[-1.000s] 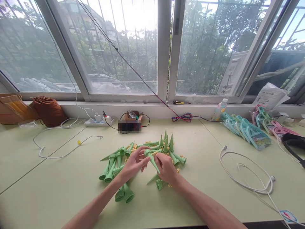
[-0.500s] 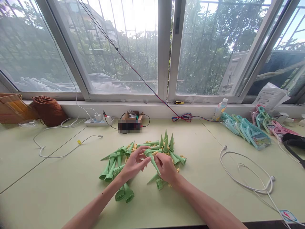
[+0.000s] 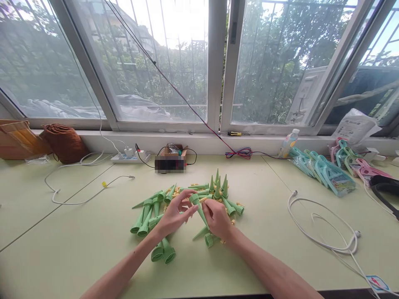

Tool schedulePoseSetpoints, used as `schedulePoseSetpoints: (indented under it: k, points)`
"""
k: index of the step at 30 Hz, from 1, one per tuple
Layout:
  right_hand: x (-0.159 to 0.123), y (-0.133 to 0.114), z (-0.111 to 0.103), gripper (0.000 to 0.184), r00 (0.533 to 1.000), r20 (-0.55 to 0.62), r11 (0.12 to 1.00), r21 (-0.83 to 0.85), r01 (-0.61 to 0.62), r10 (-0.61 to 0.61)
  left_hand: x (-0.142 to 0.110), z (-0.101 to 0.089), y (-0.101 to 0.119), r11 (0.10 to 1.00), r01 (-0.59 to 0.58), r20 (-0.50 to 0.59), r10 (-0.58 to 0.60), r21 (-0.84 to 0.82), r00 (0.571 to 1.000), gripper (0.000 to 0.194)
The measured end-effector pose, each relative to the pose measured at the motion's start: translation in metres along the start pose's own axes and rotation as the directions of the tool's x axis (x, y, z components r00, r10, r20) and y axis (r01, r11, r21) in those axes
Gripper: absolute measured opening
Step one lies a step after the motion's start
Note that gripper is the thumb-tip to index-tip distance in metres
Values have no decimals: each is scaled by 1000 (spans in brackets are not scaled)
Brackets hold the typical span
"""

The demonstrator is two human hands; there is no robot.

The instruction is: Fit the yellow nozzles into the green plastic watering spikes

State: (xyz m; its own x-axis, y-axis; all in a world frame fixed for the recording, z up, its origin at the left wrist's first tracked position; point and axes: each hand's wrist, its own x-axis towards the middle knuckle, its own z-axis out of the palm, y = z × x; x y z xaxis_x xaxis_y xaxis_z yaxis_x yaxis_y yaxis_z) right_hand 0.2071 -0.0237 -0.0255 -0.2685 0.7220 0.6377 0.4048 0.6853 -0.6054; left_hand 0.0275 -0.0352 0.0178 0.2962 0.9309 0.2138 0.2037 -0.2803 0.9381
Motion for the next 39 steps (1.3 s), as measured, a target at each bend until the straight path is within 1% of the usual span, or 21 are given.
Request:
schedulePoseSetpoints:
  k: [5, 13, 20, 24, 29, 39]
  points:
    - [0, 2, 1, 35, 1000, 6, 1000, 9, -15, 15, 0, 0, 1, 1000, -5, 4, 5, 16, 1000, 42]
    - [-1, 2, 2, 35, 1000, -11, 1000, 9, -6, 6, 0, -1, 1, 998, -14, -2, 15, 55, 1000, 41]
    - [-1, 2, 2, 35, 1000, -15, 1000, 8, -14, 14, 0, -1, 2, 991, -76, -33, 81, 110, 996, 39]
    - [0, 2, 2, 34, 1000, -9, 1000, 9, -10, 10, 0, 0, 0, 986, -93, -32, 98, 139, 995, 37]
    - [-1, 3, 2, 34, 1000, 2, 1000, 8, -19, 19, 1, -1, 1, 984, -113, -17, 116, 140, 993, 35]
    - [-1, 3, 3, 34, 1000, -21, 1000, 10, -1, 1, 1, -1, 5, 980, -121, -22, 126, 159, 992, 33]
